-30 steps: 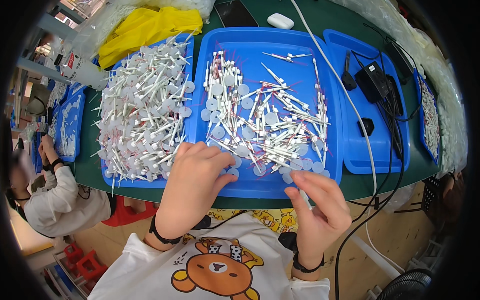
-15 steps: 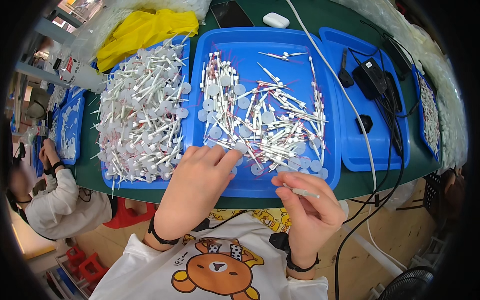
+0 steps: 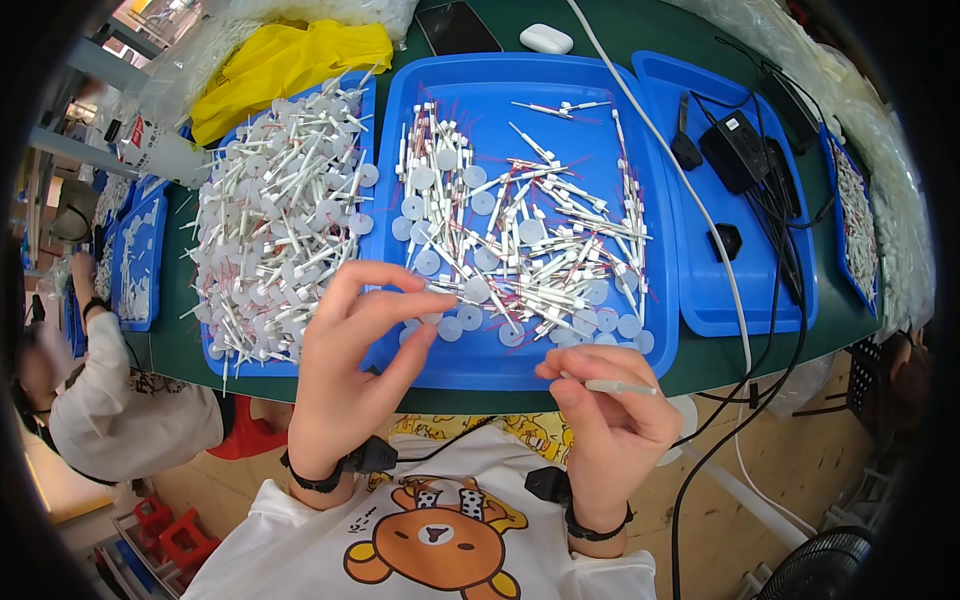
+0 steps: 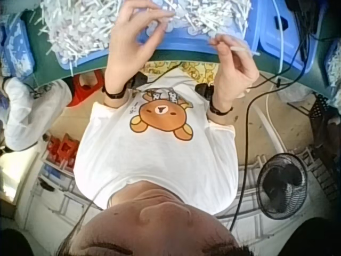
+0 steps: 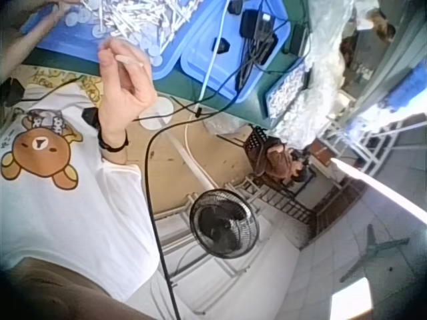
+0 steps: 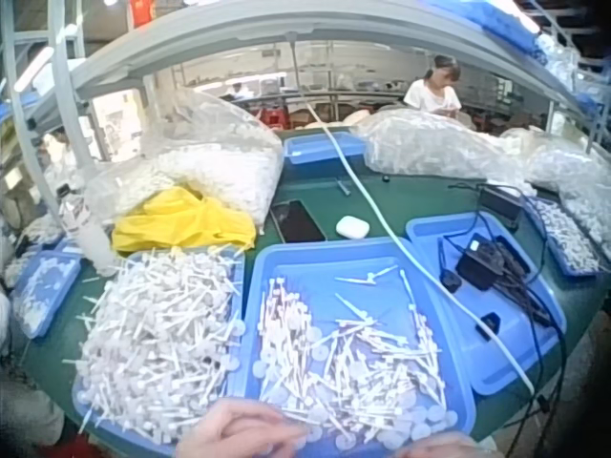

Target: The person repeatedly picks small white plastic discs and rod-like components from blue trays, aligns them, and presses them together to form assembled units. The assembled units are placed back into the tray. The process is continuous and repetitive throughout the clip.

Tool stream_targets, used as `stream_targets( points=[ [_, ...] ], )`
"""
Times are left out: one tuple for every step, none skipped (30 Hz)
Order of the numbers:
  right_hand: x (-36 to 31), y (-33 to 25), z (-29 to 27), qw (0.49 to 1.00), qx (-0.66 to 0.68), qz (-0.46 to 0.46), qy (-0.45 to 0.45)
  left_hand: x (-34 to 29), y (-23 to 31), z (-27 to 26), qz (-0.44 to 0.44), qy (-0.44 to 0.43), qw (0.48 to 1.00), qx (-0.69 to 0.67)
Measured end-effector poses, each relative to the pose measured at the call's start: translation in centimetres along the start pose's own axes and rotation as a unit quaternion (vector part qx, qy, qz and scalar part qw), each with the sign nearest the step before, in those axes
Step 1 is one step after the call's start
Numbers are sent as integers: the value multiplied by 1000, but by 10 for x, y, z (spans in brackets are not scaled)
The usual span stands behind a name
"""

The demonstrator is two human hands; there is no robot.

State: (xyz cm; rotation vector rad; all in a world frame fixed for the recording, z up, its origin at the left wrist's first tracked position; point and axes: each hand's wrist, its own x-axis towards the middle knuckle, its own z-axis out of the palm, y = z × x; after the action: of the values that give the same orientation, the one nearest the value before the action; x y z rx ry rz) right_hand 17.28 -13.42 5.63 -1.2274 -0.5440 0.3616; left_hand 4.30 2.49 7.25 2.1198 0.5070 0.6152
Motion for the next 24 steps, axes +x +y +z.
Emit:
stream_targets(
  points=[
    [0,0,1,1000,6,-11,-2,-2,1,1,-11,5,997,-75],
    [-1,0,2,1000,13,-22,-6,-5,3,2,-23,10,988,-149],
    [-1,-1,4,999,19,-33,-9,-8,6,4,-35,15,974,-223],
    [-1,-1,6,997,48,-53,-19,-11,8,5,-47,4,954,-295],
    [-1,-1,9,994,76,-74,-28,-14,9,7,-58,-8,929,-366],
    [-2,-1,12,989,103,-94,-38,-16,10,8,-69,-20,897,-435],
    [-3,-2,16,986,128,-96,-42,-19,10,9,-80,-36,880,-468],
    [-4,-4,22,982,152,-98,-47,-21,8,10,-91,-53,860,-499],
    [-4,-5,24,980,163,-101,-54,-23,8,11,-102,-69,839,-530],
    [-4,-6,27,977,173,-104,-62,-24,10,11,-119,-72,836,-532],
    [-3,-7,29,977,170,-107,-74,-24,14,10,-137,-75,831,-534],
    [-3,-7,29,977,163,-107,-82,-24,17,10,-154,-77,827,-535],
    [-2,-7,30,978,156,-109,-91,-25,16,10,-136,-84,819,-551],
    [-3,-5,29,979,146,-108,-98,-26,13,12,-118,-89,811,-565],
    [-4,-4,28,979,135,-108,-104,-27,12,13,-99,-95,803,-580],
    [-5,-3,29,980,136,-107,-100,-28,12,13,-100,-93,799,-586],
    [-6,-3,30,980,137,-105,-96,-29,12,14,-102,-91,793,-593],
    [-7,-3,30,981,137,-104,-92,-29,12,15,-104,-88,788,-601],
    [-8,-3,29,983,131,-94,-91,-30,11,15,-104,-87,792,-595],
    [-8,-4,29,985,125,-84,-89,-30,10,16,-104,-87,796,-590],
    [-9,-5,28,986,119,-74,-88,-30,9,16,-105,-86,800,-584],
    [-7,-4,28,988,84,-85,-98,-31,9,16,-111,-77,799,-586],
    [-4,-3,29,988,49,-96,-108,-31,9,17,-117,-68,798,-588],
    [-3,-3,29,988,35,-97,-112,-30,9,17,-123,-59,796,-590]
  ],
)
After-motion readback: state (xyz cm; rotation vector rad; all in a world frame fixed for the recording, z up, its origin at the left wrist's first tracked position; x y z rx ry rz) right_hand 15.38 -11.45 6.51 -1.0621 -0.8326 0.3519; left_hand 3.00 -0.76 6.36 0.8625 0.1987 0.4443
